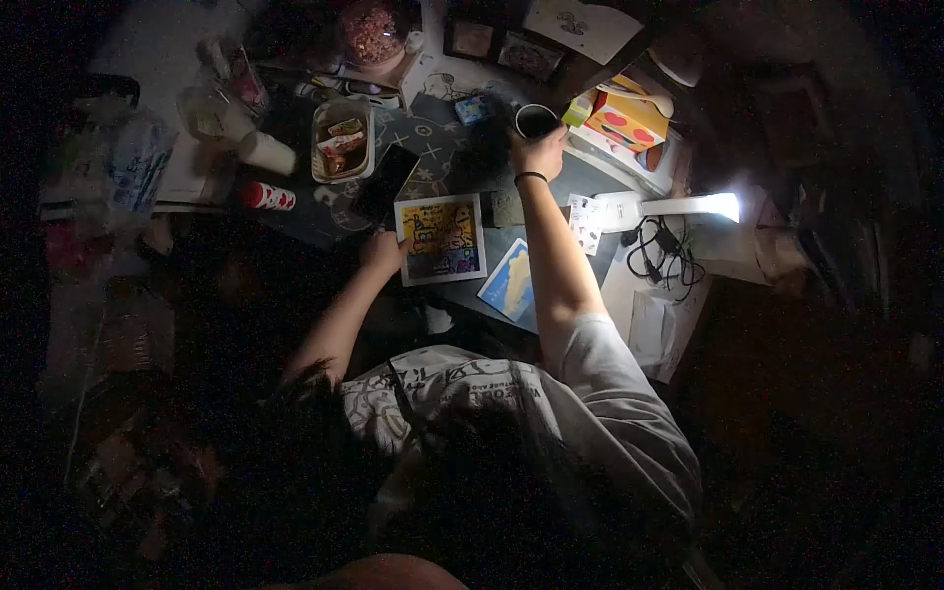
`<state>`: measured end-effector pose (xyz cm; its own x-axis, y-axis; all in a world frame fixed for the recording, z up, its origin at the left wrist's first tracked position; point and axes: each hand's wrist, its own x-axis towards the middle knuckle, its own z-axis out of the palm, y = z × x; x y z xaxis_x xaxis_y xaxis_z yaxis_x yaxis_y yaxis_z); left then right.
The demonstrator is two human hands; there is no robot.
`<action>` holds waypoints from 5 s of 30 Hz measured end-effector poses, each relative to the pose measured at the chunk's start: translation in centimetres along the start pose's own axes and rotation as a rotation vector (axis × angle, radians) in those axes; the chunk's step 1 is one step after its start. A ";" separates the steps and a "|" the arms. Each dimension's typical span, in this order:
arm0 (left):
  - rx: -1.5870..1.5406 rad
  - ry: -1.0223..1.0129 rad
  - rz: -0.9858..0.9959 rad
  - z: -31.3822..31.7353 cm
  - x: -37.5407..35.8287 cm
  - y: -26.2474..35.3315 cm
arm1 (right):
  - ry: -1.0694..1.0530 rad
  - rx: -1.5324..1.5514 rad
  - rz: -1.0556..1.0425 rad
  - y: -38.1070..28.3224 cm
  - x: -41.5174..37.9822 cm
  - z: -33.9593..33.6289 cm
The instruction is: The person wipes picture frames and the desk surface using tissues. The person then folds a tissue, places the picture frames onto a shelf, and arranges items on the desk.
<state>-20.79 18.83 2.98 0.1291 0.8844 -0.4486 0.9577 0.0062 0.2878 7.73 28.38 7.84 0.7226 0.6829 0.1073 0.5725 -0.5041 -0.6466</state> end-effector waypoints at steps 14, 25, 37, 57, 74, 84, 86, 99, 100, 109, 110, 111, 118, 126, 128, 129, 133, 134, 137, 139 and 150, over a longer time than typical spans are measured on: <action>-0.157 0.292 0.410 -11.8 12.5 8.6 | 0.132 -0.072 0.055 6.6 -3.5 -6.8; -0.242 0.531 0.750 -15.5 28.9 25.6 | 0.112 -0.175 0.040 5.5 -4.8 -9.7; -0.148 0.548 0.746 -14.1 31.7 24.9 | 0.106 0.178 0.024 8.4 -10.8 -12.7; -1.034 0.230 0.317 -14.1 7.5 7.4 | 0.091 0.546 -0.382 1.2 -9.0 -6.3; -1.490 0.172 0.047 -9.3 0.3 6.2 | -0.213 0.514 -0.434 -2.3 -13.8 -6.2; -1.332 0.354 0.073 -7.1 -2.1 8.0 | -0.157 0.442 -0.698 -4.2 -15.2 -3.6; -1.178 0.404 0.185 -6.4 -2.8 7.8 | -0.123 0.433 -0.421 -3.2 -13.2 -3.6; -0.874 0.419 0.284 -7.3 -4.5 8.9 | -0.068 0.536 -0.316 -5.1 -11.1 -4.7; -0.849 0.440 0.262 -7.1 -4.7 9.1 | -0.057 0.552 -0.416 -5.6 -11.4 -5.0; -0.841 0.368 0.241 -7.3 -4.9 8.7 | -0.022 0.638 -0.531 -5.8 -11.5 -4.8; -0.839 0.369 0.241 -7.0 -4.6 8.5 | -0.038 0.614 -0.581 -5.8 -12.2 -4.7; -0.913 0.460 0.291 -6.3 -4.1 8.2 | -0.055 0.589 -0.631 -5.6 -13.1 -4.6; -1.239 0.361 0.205 -6.8 -5.3 8.9 | -0.071 0.557 -0.277 -3.1 -12.6 -5.3; -1.339 0.462 0.043 -7.6 -5.3 9.2 | -0.198 0.573 -0.431 -3.4 -16.1 -5.3; -1.406 0.505 0.034 -7.5 -5.4 9.6 | -0.144 0.512 -0.171 -3.0 -14.2 -5.5; -1.297 0.530 0.002 -8.0 -5.9 10.2 | -0.156 0.522 -0.238 -3.4 -14.6 -5.6; -1.400 0.544 0.007 -7.5 -4.1 8.7 | -0.218 0.553 -0.628 -5.2 -18.9 -5.7; -1.517 0.504 -0.001 -6.9 -4.0 8.5 | -0.206 0.555 -0.659 -5.3 -18.6 -5.9; -1.314 0.590 -0.067 -8.4 -5.2 9.4 | -0.176 0.494 -0.530 -2.6 -16.6 -5.3; -1.391 0.573 -0.038 -7.7 -4.5 8.3 | -0.096 0.385 -0.363 2.1 -13.9 -2.6; -1.487 0.187 0.114 -3.6 -2.0 4.2 | -0.406 1.199 0.074 -1.5 -14.9 -8.5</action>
<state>-18.00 18.81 8.15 0.0391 0.9573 -0.2864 -0.1978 0.2884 0.9369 -0.62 14.46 13.70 0.4458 0.8932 -0.0593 -0.3268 0.1007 -0.9397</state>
